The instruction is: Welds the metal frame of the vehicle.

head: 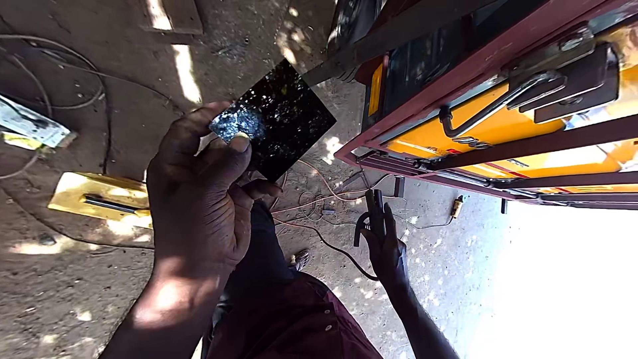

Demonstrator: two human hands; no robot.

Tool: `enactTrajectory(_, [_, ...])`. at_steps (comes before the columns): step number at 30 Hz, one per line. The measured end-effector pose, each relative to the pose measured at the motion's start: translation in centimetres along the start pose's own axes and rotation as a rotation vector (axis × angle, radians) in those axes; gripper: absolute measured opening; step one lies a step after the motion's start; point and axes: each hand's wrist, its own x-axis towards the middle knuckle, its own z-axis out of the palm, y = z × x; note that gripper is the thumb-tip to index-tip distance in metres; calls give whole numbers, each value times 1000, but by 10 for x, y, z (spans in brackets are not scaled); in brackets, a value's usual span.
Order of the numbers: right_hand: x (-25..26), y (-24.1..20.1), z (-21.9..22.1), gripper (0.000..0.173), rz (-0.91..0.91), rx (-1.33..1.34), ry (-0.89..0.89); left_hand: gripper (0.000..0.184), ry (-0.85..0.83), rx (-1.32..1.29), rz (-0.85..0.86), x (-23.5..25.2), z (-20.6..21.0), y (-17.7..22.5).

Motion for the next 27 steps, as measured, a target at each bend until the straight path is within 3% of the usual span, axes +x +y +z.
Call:
enactTrajectory(6, [-1, -2, -4, 75, -54, -20, 1, 35, 74, -62, 64, 9, -14, 0])
enactTrajectory(17, [-3, -7, -4, 75, -4, 39, -37, 35, 357, -121, 161, 27, -70, 36])
enactTrajectory(27, [4, -5, -4, 73, 15, 33, 4, 36, 437, -87, 199, 19, -94, 43])
